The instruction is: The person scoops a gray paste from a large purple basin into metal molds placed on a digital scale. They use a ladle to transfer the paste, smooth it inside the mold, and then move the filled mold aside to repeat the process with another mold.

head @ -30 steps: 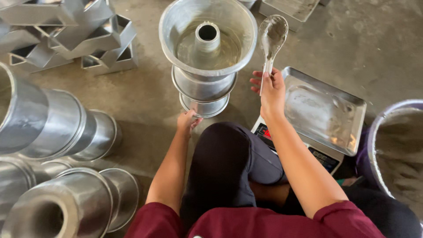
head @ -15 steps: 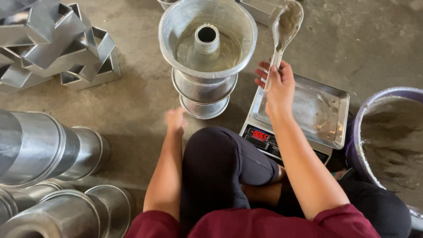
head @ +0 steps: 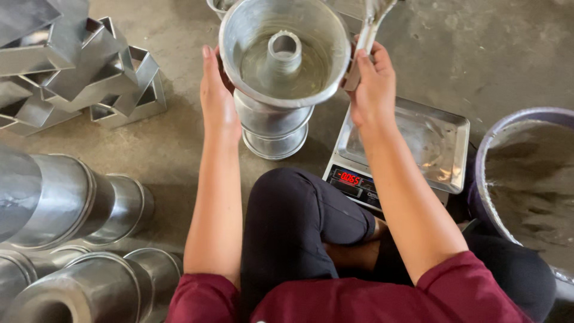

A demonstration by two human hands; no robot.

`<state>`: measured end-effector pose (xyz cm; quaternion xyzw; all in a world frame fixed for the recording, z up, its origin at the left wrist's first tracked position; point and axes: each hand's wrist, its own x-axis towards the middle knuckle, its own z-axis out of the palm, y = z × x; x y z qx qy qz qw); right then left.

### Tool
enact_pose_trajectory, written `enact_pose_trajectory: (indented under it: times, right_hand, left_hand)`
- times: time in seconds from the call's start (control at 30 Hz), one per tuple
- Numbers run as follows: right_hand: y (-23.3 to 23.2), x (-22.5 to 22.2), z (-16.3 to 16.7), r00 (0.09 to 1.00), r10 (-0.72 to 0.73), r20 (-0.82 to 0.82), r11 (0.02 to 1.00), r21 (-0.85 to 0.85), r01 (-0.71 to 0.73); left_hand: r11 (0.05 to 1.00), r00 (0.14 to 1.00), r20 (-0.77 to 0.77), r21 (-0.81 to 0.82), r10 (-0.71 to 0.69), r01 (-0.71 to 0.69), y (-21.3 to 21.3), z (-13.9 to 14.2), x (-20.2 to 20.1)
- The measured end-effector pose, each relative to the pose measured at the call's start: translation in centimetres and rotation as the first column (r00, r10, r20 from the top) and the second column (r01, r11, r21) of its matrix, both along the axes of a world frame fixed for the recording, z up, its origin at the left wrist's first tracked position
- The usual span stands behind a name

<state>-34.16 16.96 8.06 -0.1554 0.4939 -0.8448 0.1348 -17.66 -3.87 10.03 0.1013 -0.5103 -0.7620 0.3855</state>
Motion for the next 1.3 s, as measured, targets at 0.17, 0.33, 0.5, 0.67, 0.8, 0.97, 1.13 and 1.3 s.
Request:
enact_pose_trajectory:
  times: [0.17, 0.33, 0.5, 0.67, 0.8, 0.97, 1.13, 1.3]
  right_hand:
    - [9.5, -0.2, 1.2, 0.999, -0.028, 0.041, 0.983, -0.18, 0.035]
    - [22.1, -0.3, -0.7, 0.981, -0.189, 0.037, 0.974, -0.122, 0.192]
    - [33.4, -0.6, -5.5, 0.943, -0.325, 0.076, 0.946, 0.043, 0.323]
    - [42.5, -2.9, -10.9, 0.892, -0.451, 0.04, 0.821, 0.411, 0.397]
    - [52.4, -7.8, -15.0, 0.819, -0.539, -0.198, 0.243, 0.894, 0.376]
    - [64.2, -14.2, -18.8, 0.862, -0.211, -0.46, -0.739, 0.653, 0.168]
    - [64.4, -15.9, -21.4, 0.978, -0.139, -0.158, -0.768, 0.64, -0.006]
    - [60.2, -16.6, -23.1, 0.93, 0.362, 0.068, -0.574, 0.802, 0.165]
  left_hand:
    - [0.983, 0.993, -0.023, 0.139, -0.118, 0.12, 8.3, -0.8, -1.3]
    - [0.794, 0.864, -0.072, 0.361, -0.499, 0.489, 17.4, -3.5, -5.1]
    - [0.472, 0.573, 0.022, 0.593, -0.819, 0.652, 25.9, -8.7, -8.5]
    - [0.365, 0.46, 0.052, 0.69, -0.886, 0.625, 31.6, -14.0, -10.4]
    - [0.395, 0.49, 0.099, 0.736, -0.866, 0.55, 32.8, -16.1, -11.9]
    - [0.393, 0.504, 0.06, 0.707, -0.861, 0.587, 32.3, -17.0, -12.1]
    - [0.409, 0.51, 0.067, 0.692, -0.857, 0.596, 32.5, -17.3, -12.4]
    - [0.437, 0.524, 0.109, 0.706, -0.845, 0.558, 32.0, -17.2, -13.4]
